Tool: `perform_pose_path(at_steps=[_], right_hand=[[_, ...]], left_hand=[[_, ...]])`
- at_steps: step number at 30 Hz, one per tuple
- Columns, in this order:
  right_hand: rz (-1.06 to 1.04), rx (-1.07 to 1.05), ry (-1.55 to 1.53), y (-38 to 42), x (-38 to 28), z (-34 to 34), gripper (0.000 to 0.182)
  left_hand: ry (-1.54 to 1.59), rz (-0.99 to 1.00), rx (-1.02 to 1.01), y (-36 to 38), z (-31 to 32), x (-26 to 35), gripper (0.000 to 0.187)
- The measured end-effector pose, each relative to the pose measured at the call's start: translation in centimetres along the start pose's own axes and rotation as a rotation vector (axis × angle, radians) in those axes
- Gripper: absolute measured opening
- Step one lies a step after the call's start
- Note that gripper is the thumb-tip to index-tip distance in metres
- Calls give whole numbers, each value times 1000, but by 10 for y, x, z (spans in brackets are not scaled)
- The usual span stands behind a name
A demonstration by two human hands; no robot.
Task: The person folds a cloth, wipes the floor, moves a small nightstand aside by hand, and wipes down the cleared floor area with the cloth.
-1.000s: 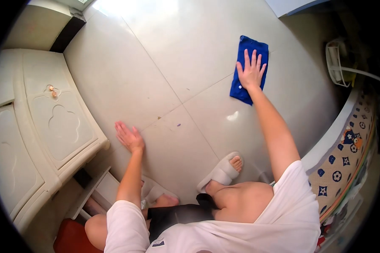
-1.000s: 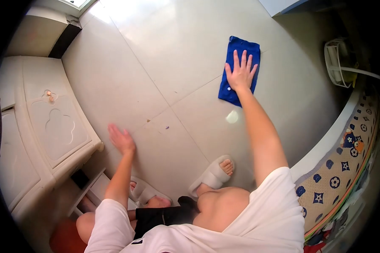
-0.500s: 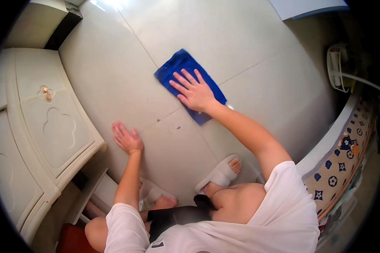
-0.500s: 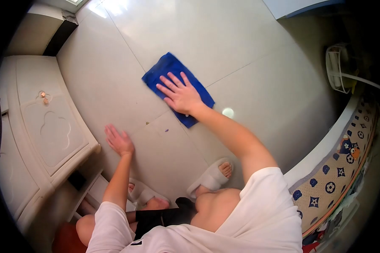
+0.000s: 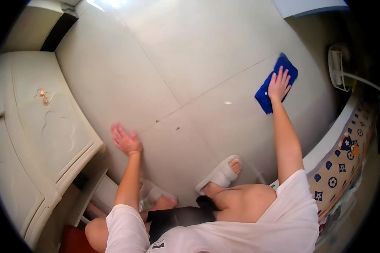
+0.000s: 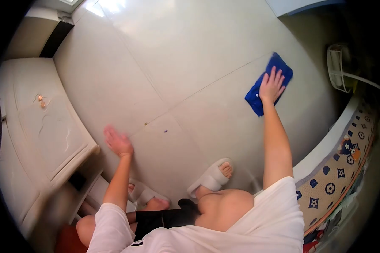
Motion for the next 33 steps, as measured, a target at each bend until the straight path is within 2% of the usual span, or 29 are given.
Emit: perform_pose_path(at_steps=[2,6,8,11,14,17,20,21,24,26,30,33], right_hand=[[149,-55,23,0,33,9,62],[124,-51,110,-18,13,19,63],[-89,72,114,-28,-37,9,63],[-465,208,7,-18,-152,-35,64],[-746,107,-171,23,-264,-72,63],[-1043,-35,-247,97,-357,-100,61],[-1465,-114,-353,173,-407,-128,59],[-1521,-62,-373,182,-414,-131,59],[-1533,-81,-409,166,-414,-133,60],[-1435,-71,-333,134,-418,-128,62],[-1111,79,-243,45,-444,-107,63],[-865,155,-167,15,-490,-96,62]], left_hand=[[3,-1,11,-1,2,-1,85],[-9,-1,29,-1,0,2,84],[7,17,42,-1,-1,3,84],[17,26,51,0,-2,3,83],[-12,11,39,-3,0,3,83],[-71,3,23,2,5,-6,84],[-86,-8,-10,0,1,-3,86],[-75,-14,-19,0,2,-3,86],[-46,-9,-19,5,3,-4,88],[-25,-12,-10,1,0,-3,88],[49,-32,-26,2,-8,4,88],[73,-35,-29,-3,-6,4,89]])
Point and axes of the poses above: each hand's wrist, its own y-axis away from the middle knuckle, its own z-axis out of the palm, x = y × z, the point moved 7 cm from there along -y, towards the middle knuckle, and after that the axes turned 9 degrees about y, right-handed, at the moved point
